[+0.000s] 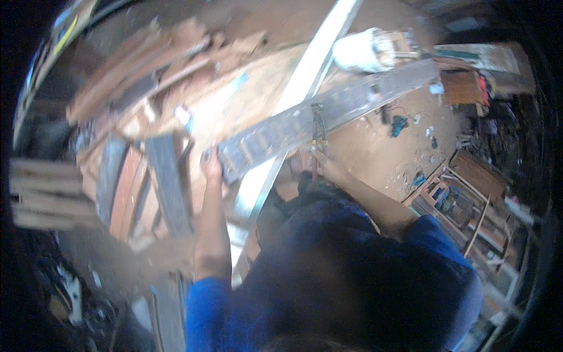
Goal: The person assembles a wooden structure by hammering nails into a metal frame and attaching wooden planks. They use a hammer to secure the components together, working on a cluttered workshop floor.
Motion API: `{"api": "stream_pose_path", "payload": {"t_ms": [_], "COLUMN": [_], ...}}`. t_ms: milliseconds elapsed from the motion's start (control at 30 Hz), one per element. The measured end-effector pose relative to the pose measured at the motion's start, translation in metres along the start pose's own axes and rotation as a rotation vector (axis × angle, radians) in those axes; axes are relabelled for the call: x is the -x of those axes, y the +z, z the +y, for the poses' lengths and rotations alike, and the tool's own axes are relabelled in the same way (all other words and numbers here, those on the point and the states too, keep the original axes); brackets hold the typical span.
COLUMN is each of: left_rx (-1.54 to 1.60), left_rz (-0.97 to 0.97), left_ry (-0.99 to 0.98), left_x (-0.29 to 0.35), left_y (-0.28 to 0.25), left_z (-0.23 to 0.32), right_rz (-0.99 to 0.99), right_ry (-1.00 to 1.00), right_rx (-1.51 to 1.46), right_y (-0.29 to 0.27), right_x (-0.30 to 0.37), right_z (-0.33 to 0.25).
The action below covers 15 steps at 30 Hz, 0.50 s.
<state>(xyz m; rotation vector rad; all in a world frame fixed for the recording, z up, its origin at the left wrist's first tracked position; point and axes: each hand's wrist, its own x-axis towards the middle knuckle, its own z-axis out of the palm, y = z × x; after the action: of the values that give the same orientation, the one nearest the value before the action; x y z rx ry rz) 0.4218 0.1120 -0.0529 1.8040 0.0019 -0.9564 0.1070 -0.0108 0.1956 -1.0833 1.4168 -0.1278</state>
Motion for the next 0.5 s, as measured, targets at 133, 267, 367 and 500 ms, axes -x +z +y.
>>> {"api": "stream_pose_path", "payload": {"t_ms": [133, 267, 367, 500], "left_rx": [-0.069, -0.101, -0.092, -0.118], "left_rz": [-0.074, -0.157, -0.011, 0.131], "left_ry": [-0.018, 0.003, 0.016, -0.004], "left_x": [0.028, 0.061, 0.068, 0.117], "left_y": [0.012, -0.017, -0.048, -0.064], "left_z": [0.009, 0.023, -0.001, -0.017], "right_rz": [0.35, 0.306, 0.049, -0.294], "right_ry": [-0.231, -0.265, -0.272, -0.28], "right_rx": [0.015, -0.374, -0.711, -0.75], "right_y": [-0.097, -0.183, -0.243, -0.29], "right_x": [-0.045, -0.076, -0.136, -0.164], "right_z": [-0.011, -0.059, -0.078, -0.082]}}
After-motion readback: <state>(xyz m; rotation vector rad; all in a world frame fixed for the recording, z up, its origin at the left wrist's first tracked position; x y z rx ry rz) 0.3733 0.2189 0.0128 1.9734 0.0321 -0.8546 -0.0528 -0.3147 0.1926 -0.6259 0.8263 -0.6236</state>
